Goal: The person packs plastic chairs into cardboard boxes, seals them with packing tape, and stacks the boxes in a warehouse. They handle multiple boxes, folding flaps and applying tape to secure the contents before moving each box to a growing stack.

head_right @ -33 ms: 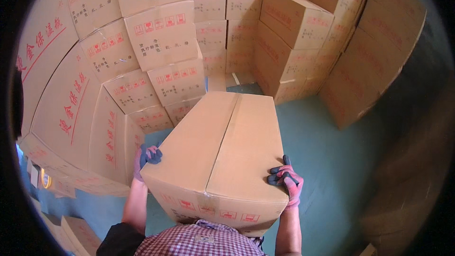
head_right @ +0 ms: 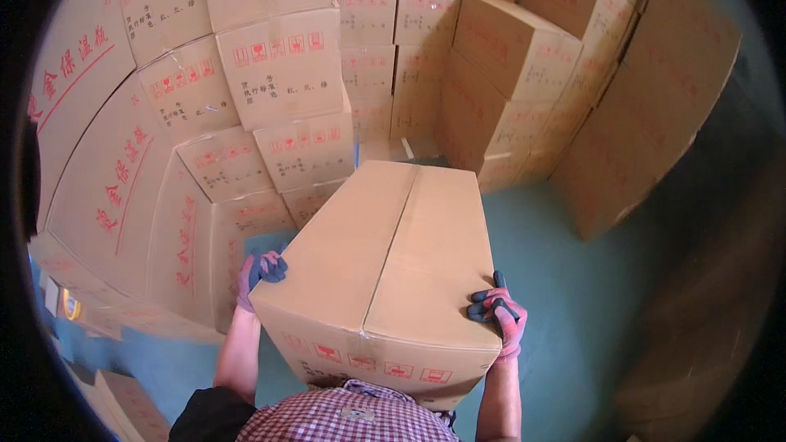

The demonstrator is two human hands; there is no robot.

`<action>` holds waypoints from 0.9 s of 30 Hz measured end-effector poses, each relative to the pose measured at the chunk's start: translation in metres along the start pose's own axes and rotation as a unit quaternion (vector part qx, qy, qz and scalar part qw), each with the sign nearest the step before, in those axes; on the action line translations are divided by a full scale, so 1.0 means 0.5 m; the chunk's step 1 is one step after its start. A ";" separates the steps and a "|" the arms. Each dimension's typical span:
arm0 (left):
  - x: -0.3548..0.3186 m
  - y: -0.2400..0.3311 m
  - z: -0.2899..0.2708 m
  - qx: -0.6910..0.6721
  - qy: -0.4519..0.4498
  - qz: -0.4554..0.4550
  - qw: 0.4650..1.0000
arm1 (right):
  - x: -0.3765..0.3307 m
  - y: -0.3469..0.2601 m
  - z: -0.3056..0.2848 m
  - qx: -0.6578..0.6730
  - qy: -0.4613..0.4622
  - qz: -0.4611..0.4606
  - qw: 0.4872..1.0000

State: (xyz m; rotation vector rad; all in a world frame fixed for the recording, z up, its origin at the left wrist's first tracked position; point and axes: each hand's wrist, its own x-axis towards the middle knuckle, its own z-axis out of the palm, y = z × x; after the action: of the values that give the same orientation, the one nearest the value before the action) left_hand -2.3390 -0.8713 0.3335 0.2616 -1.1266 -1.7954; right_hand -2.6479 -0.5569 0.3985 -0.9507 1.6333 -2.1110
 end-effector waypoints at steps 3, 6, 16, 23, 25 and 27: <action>0.145 -0.071 0.070 -0.049 0.024 -0.096 0.994 | 0.127 0.051 -0.064 -0.024 0.003 -0.029 0.999; 0.297 -0.166 0.069 -0.050 0.017 -0.110 0.993 | 0.252 0.087 -0.093 0.062 0.050 0.064 0.995; 0.679 -0.453 0.128 0.001 0.084 -0.176 0.981 | 0.723 0.387 -0.220 0.067 0.058 0.160 0.983; 0.924 -0.588 0.116 0.057 0.172 -0.166 0.969 | 1.104 0.563 -0.199 0.114 -0.019 0.212 0.970; 0.965 -0.626 0.100 0.039 0.185 -0.156 0.970 | 1.178 0.643 -0.207 0.112 -0.028 0.238 0.964; 1.000 -0.660 0.091 0.020 0.211 -0.142 0.967 | 1.268 0.685 -0.191 0.128 -0.053 0.256 0.957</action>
State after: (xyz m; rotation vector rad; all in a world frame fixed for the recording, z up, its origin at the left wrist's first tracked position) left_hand -2.8241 -1.2141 0.2435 0.8248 -0.8496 -1.8465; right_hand -3.2275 -0.9734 0.2627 -0.4793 1.3288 -1.8158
